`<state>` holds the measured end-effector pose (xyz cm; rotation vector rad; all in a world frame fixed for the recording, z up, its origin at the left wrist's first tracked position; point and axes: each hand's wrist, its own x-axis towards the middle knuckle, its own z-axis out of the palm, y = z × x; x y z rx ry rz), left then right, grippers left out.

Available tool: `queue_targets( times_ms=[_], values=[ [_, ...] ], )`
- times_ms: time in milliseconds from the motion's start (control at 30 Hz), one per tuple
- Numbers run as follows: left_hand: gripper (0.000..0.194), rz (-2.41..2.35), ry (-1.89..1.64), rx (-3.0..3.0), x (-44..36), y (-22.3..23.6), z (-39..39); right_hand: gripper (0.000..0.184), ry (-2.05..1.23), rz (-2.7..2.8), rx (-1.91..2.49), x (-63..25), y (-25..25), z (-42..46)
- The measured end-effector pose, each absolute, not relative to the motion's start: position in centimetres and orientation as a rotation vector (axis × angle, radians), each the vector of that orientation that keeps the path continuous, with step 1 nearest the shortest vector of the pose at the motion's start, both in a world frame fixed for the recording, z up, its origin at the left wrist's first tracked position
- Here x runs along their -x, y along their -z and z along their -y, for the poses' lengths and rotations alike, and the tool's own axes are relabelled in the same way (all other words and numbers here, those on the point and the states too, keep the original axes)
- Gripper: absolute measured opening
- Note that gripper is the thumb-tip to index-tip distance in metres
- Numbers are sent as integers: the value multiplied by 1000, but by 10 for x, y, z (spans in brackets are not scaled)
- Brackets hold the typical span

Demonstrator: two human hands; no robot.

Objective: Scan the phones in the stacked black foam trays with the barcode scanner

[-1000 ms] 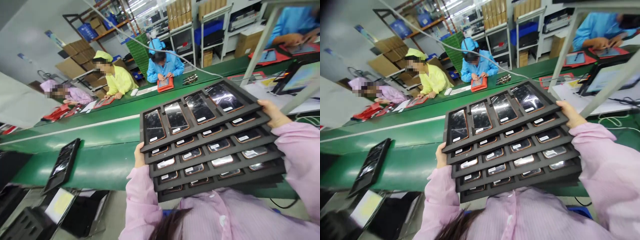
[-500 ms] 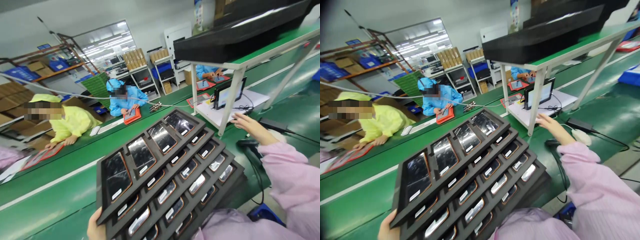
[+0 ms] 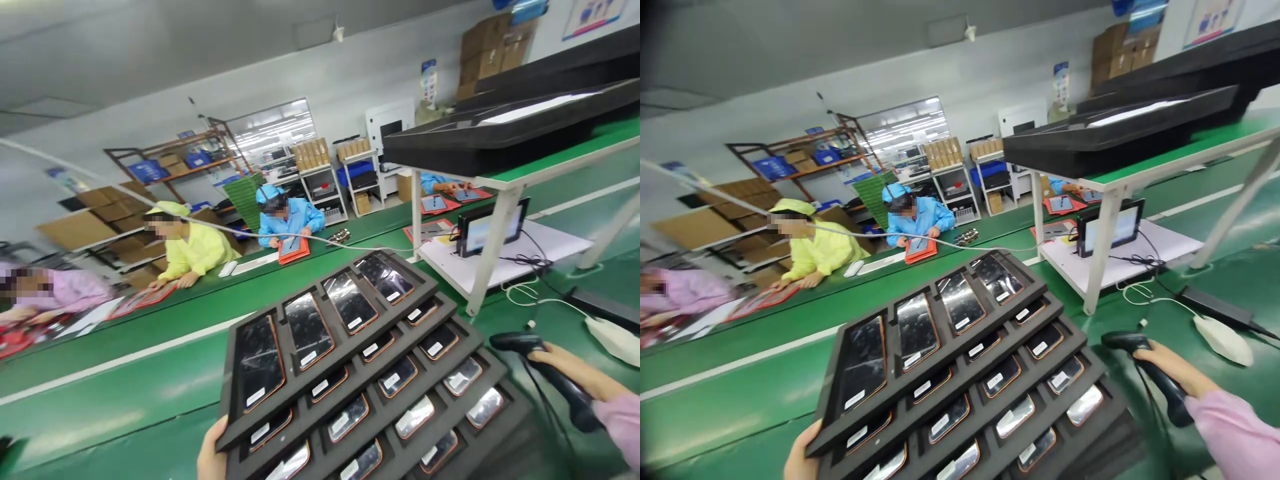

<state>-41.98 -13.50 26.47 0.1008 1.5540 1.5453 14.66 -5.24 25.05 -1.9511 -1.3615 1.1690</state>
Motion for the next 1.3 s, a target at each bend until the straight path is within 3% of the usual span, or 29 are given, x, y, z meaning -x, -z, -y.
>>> queue_targets(
  times_ms=[133,200,400,833,1300],
  values=[
    [11,-1606,-1599,64,400,-278,127,17,-1310,1119,1718,-127,-305,52],
    [14,-1597,-1611,58,395,-282,126,26,-1368,1096,1705,-105,-345,53],
    [28,-1579,-1580,-20,385,-289,129,30,-1347,1513,1697,-24,-422,32],
    [62,-1383,-1546,-166,380,-287,131,10,-1244,1606,1836,22,-448,30],
    [80,-1083,-1657,-321,383,-275,129,29,-1389,1614,1736,76,-420,43]
  ],
)
